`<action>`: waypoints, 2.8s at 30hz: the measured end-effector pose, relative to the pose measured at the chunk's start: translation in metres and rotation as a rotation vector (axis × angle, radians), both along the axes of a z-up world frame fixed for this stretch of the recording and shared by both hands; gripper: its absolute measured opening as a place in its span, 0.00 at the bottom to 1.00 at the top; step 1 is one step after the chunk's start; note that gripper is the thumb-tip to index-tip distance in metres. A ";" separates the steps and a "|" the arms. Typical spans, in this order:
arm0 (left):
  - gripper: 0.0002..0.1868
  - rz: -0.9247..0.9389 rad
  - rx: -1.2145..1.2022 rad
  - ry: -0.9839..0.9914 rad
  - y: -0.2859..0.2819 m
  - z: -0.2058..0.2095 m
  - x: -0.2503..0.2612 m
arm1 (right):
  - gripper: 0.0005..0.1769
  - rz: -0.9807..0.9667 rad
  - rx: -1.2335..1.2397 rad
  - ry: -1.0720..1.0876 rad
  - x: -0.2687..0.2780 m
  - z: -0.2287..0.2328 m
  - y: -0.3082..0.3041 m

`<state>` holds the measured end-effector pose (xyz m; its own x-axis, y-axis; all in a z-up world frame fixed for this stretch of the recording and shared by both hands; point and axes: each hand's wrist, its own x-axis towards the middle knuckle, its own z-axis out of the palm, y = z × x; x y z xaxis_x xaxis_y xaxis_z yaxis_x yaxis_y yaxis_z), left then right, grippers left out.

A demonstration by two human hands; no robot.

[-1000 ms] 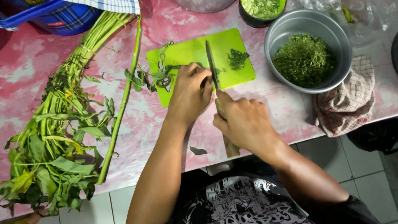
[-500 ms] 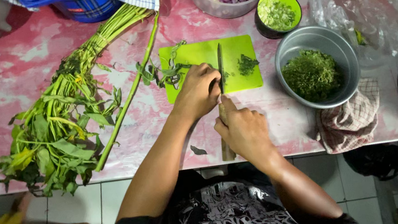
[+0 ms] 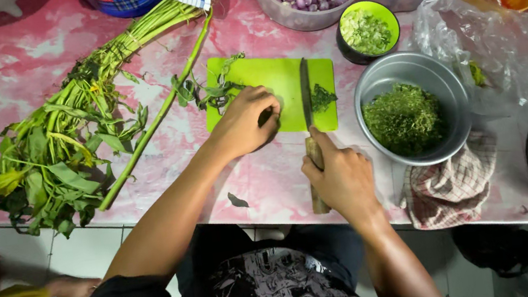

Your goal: The person chops green leafy vegetables with a knife on a cutting board, frequently picking up and adjusting the leaves.

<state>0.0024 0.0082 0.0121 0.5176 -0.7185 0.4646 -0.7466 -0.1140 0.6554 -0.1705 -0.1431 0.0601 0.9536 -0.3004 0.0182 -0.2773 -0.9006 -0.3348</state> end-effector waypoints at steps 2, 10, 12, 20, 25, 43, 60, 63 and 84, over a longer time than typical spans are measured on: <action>0.08 0.010 0.019 -0.017 -0.001 0.001 -0.001 | 0.33 0.008 0.008 -0.013 -0.001 0.001 -0.008; 0.07 0.019 0.108 -0.080 -0.021 0.008 -0.001 | 0.33 0.069 0.018 -0.094 -0.005 0.003 -0.009; 0.06 -0.019 0.093 -0.081 -0.029 0.010 0.002 | 0.33 0.046 -0.001 -0.085 -0.005 0.003 -0.009; 0.08 0.008 0.066 -0.118 -0.031 0.007 0.001 | 0.34 -0.100 -0.154 -0.147 -0.010 -0.004 -0.017; 0.08 0.003 0.057 -0.114 -0.029 0.007 0.002 | 0.33 -0.079 -0.273 -0.134 -0.008 0.000 -0.011; 0.05 -0.012 0.008 0.009 -0.023 0.002 0.005 | 0.30 -0.040 -0.287 0.022 0.002 0.011 0.018; 0.07 -0.019 0.019 -0.049 -0.025 -0.008 0.007 | 0.31 0.052 -0.278 0.055 0.028 0.001 0.038; 0.05 -0.022 -0.016 -0.042 -0.022 -0.009 0.007 | 0.28 0.029 -0.229 0.145 0.029 0.010 0.033; 0.04 0.002 -0.084 -0.021 -0.021 -0.007 0.011 | 0.30 -0.048 -0.161 0.161 0.039 0.012 0.043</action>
